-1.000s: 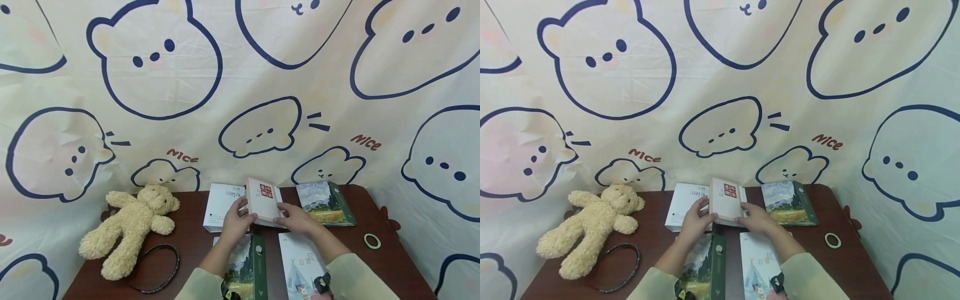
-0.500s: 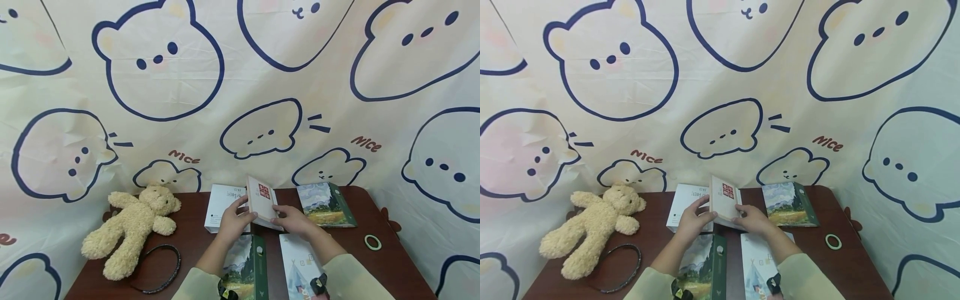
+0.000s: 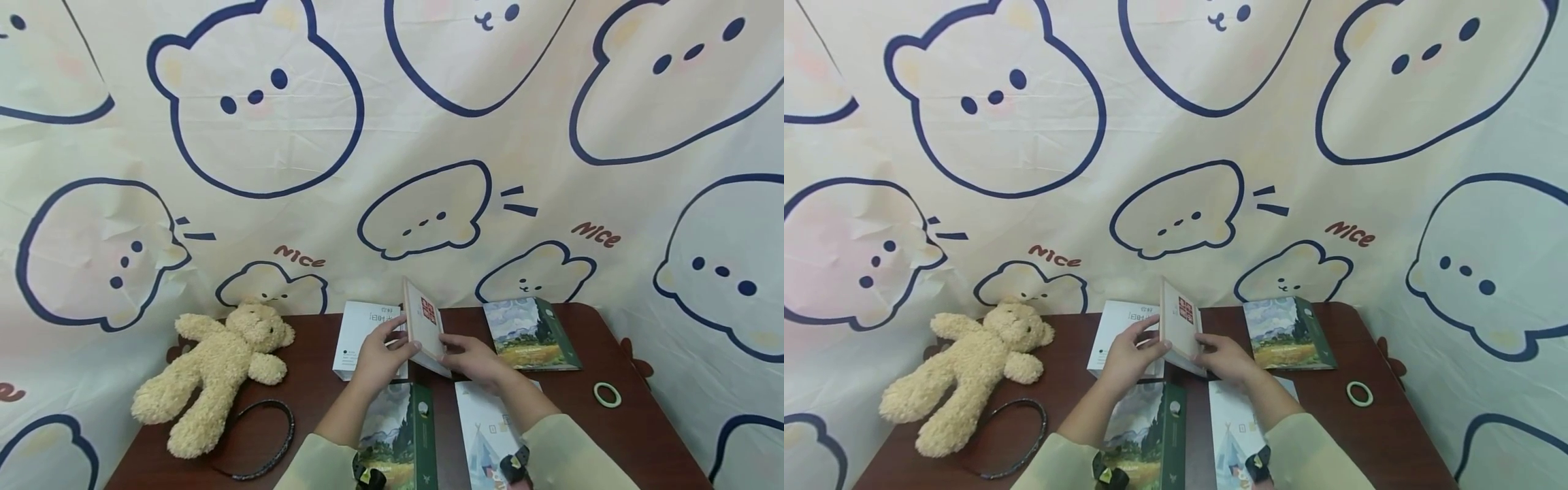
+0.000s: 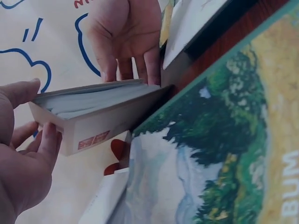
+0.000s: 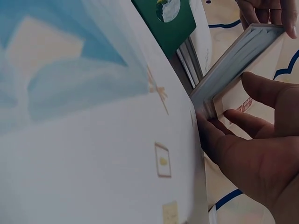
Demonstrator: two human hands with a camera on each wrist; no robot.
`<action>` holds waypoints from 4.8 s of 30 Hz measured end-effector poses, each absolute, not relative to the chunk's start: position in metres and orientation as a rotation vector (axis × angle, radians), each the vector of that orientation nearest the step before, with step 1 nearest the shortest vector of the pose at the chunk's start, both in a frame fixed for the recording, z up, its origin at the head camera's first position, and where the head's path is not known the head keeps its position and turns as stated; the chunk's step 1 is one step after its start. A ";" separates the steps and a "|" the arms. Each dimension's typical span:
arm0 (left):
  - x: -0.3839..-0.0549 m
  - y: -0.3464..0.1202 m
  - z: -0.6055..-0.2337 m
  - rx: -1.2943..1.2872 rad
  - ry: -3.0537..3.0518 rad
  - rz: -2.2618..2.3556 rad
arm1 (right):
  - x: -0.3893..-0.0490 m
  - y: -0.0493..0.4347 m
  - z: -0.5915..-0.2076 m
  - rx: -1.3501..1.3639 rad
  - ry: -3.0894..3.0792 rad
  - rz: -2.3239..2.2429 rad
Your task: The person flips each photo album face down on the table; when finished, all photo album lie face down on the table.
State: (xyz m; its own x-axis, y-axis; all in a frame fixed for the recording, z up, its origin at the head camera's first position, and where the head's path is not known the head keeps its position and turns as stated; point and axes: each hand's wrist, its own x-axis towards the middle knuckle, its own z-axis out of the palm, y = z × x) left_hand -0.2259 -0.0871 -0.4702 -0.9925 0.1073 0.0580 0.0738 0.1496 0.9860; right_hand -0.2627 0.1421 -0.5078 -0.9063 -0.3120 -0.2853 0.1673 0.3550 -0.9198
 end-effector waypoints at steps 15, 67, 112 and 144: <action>-0.225 -0.088 -0.457 0.223 2.482 1.920 | -0.259 0.134 -0.512 -0.166 2.053 -1.711; -0.224 -0.046 -0.476 0.201 2.256 2.084 | -0.251 0.156 -0.477 -0.204 1.918 -1.988; -0.216 -0.016 -0.502 0.278 2.449 1.655 | -0.250 0.215 -0.478 -0.003 2.010 -2.007; -0.220 -0.018 -0.504 0.097 2.420 1.605 | -0.250 0.214 -0.499 0.142 2.298 -1.739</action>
